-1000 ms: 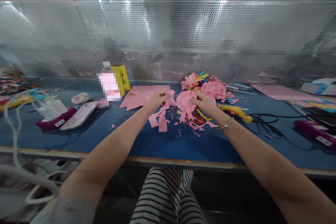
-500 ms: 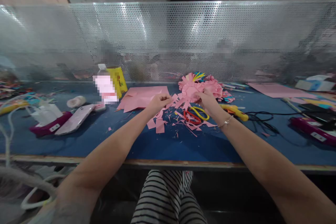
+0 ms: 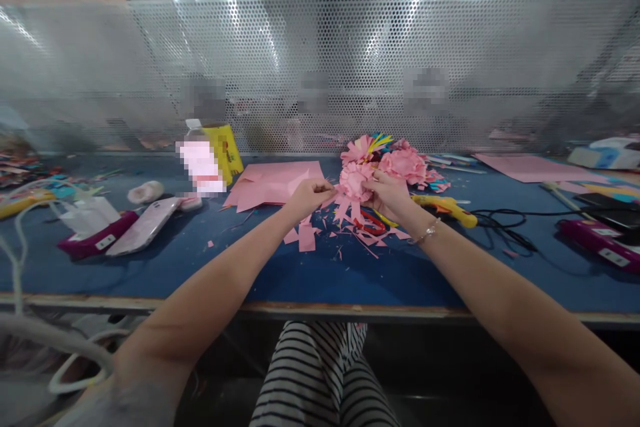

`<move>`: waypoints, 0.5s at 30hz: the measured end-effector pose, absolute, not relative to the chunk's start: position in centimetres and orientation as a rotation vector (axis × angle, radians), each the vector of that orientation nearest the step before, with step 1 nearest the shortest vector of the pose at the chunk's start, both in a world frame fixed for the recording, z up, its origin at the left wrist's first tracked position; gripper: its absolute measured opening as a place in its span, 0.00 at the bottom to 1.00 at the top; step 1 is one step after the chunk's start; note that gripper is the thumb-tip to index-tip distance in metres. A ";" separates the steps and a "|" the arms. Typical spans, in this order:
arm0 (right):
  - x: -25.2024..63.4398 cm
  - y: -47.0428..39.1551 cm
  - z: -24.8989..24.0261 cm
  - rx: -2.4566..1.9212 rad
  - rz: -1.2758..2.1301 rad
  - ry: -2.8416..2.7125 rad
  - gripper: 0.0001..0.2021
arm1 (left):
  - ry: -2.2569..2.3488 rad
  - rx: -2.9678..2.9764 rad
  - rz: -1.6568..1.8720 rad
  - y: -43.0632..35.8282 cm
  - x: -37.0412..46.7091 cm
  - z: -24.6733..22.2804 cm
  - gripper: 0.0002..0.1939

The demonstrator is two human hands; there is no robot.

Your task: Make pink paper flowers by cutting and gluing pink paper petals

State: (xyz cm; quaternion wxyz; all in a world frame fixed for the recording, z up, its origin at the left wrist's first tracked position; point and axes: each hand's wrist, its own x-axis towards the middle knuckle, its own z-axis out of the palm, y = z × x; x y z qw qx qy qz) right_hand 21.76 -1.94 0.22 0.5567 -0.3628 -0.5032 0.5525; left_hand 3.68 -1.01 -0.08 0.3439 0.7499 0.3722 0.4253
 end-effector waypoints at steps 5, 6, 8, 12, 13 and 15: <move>21.6 -1.9 0.1 -0.837 1.295 -1.206 0.15 | 0.963 1.918 1.085 -1.0 3.8 -0.1 0.09; 21.6 -1.9 0.1 -0.836 1.289 -1.213 0.15 | 0.957 1.910 1.080 -1.0 3.8 -0.1 0.09; 21.7 -1.9 0.1 -0.840 1.276 -1.235 0.14 | 0.939 1.894 1.088 -0.9 3.8 -0.2 0.08; 21.6 -2.0 0.1 -0.863 1.246 -1.282 0.12 | 0.894 1.815 1.125 -0.7 3.9 -0.3 0.07; 21.6 -2.1 0.2 -0.867 1.239 -1.287 0.12 | 0.891 1.782 1.125 -0.7 3.9 -0.3 0.07; 21.5 -2.2 0.3 -0.872 1.226 -1.298 0.12 | 0.892 1.723 1.104 -0.8 3.9 -0.3 0.07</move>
